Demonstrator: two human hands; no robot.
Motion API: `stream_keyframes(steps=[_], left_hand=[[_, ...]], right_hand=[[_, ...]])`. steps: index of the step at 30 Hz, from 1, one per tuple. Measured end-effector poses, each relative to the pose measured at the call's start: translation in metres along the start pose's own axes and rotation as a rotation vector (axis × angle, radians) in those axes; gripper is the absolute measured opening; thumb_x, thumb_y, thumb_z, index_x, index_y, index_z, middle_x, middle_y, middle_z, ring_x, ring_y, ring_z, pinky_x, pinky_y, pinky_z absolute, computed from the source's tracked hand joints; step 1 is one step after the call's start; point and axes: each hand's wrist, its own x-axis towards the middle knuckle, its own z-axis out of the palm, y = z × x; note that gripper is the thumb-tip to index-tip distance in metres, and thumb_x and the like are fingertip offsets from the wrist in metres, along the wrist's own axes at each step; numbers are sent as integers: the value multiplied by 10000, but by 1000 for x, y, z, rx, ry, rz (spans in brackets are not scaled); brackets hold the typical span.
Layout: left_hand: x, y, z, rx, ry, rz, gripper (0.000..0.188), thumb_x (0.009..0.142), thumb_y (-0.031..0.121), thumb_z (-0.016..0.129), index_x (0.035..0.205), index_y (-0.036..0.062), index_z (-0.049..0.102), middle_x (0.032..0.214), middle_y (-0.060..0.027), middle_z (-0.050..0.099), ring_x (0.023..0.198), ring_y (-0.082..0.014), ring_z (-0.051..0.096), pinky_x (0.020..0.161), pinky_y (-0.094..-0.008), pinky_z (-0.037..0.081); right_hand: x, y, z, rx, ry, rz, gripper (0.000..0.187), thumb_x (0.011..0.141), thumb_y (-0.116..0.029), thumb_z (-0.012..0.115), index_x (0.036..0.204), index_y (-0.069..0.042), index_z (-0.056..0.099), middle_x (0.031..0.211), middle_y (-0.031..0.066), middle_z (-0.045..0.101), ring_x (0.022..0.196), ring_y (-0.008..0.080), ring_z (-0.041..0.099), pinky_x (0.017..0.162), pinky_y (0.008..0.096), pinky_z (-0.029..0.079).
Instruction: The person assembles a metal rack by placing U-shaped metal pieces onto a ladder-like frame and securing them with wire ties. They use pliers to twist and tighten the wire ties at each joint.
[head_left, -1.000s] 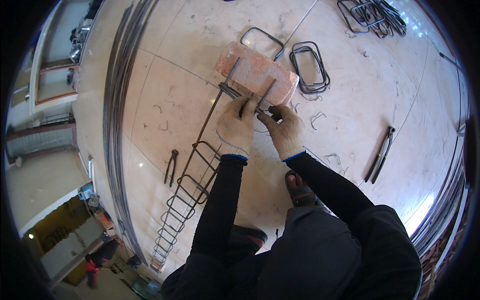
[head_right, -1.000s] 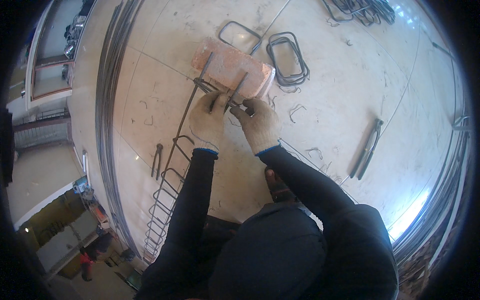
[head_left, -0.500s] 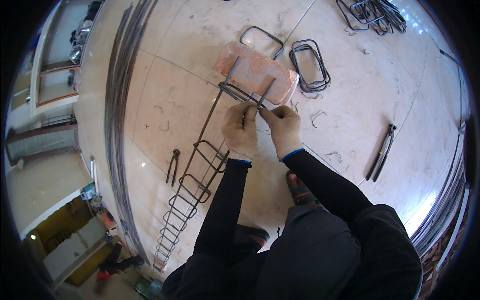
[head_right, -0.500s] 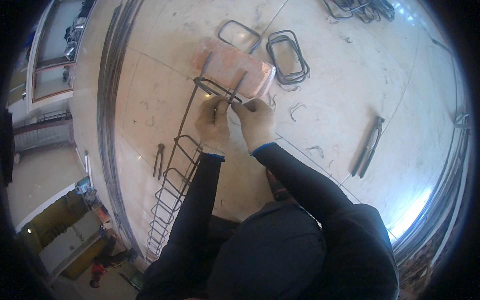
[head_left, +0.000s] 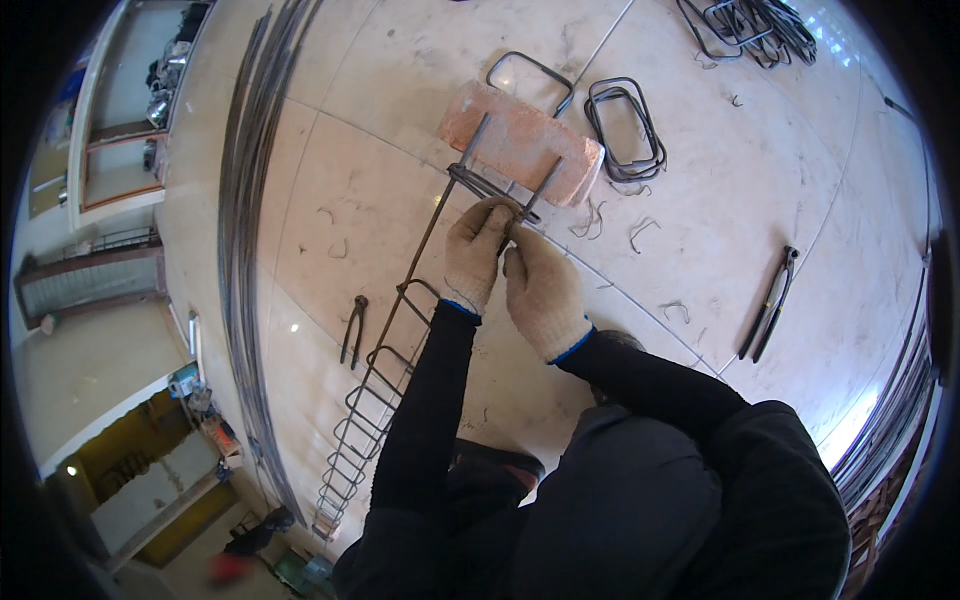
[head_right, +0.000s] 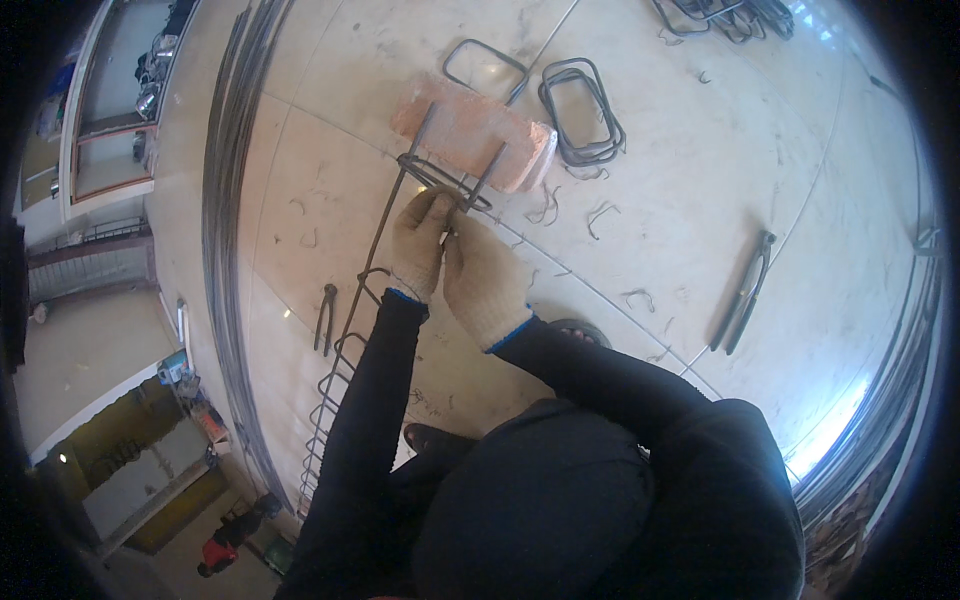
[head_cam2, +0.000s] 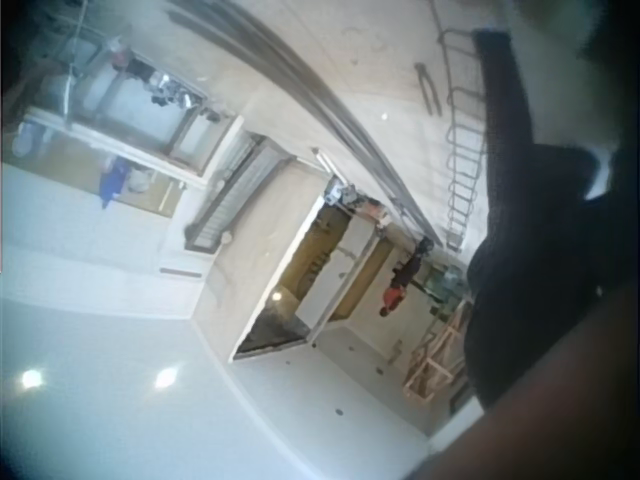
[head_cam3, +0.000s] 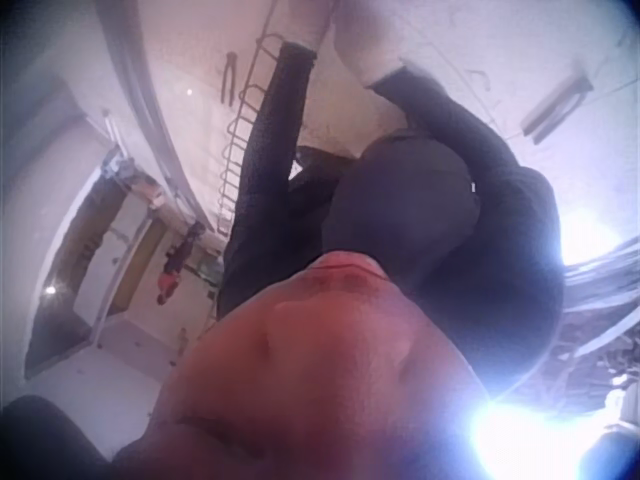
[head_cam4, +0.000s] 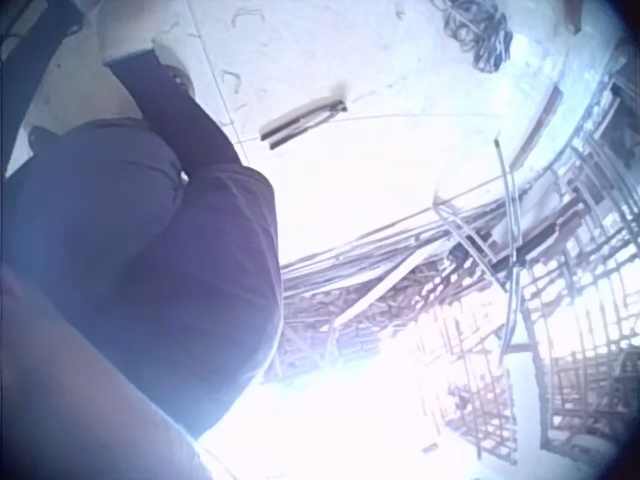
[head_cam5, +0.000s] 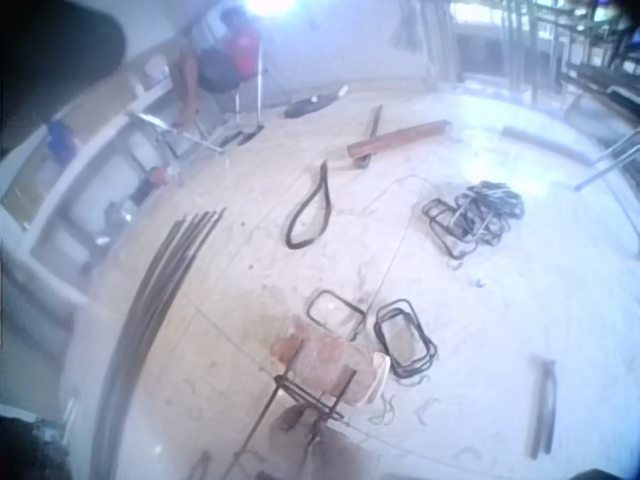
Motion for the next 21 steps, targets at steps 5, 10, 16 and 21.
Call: stream_keyframes(steps=[5, 10, 16, 21], left_hand=[[4, 47, 0, 647, -62, 136, 212, 1026, 183, 723, 1123, 20, 817, 1050, -125, 809, 989, -220, 745, 901, -343, 577], [1, 79, 10, 1205, -156, 433, 236, 952, 242, 762, 1113, 91, 844, 1127, -135, 802, 1054, -351, 733, 972, -435, 569], [-6, 82, 19, 1326, -65, 340, 243, 960, 265, 754, 1086, 74, 835, 1102, -144, 803, 1036, -376, 741, 947, -439, 572], [-11, 88, 45, 1400, -18, 259, 251, 986, 262, 718, 1108, 67, 819, 1108, -165, 797, 1053, -390, 746, 937, -462, 573]], right_hand=[[-6, -18, 0, -158, -283, 144, 358, 1028, -102, 600, 1364, 20, 605, 1009, 254, 730, 916, 466, 717, 812, 526, 583], [-3, 5, 18, -359, -471, -204, 295, 998, -168, 617, 1208, 23, 695, 1070, 256, 746, 971, 459, 737, 810, 544, 604], [7, -7, 1, -210, -564, -149, 287, 1015, -227, 616, 1167, -9, 724, 1123, 241, 749, 1031, 420, 741, 880, 516, 601], [-6, 21, 27, -189, -409, -291, 401, 1004, -311, 653, 1308, -51, 676, 1221, 239, 728, 1144, 407, 721, 943, 471, 585]])
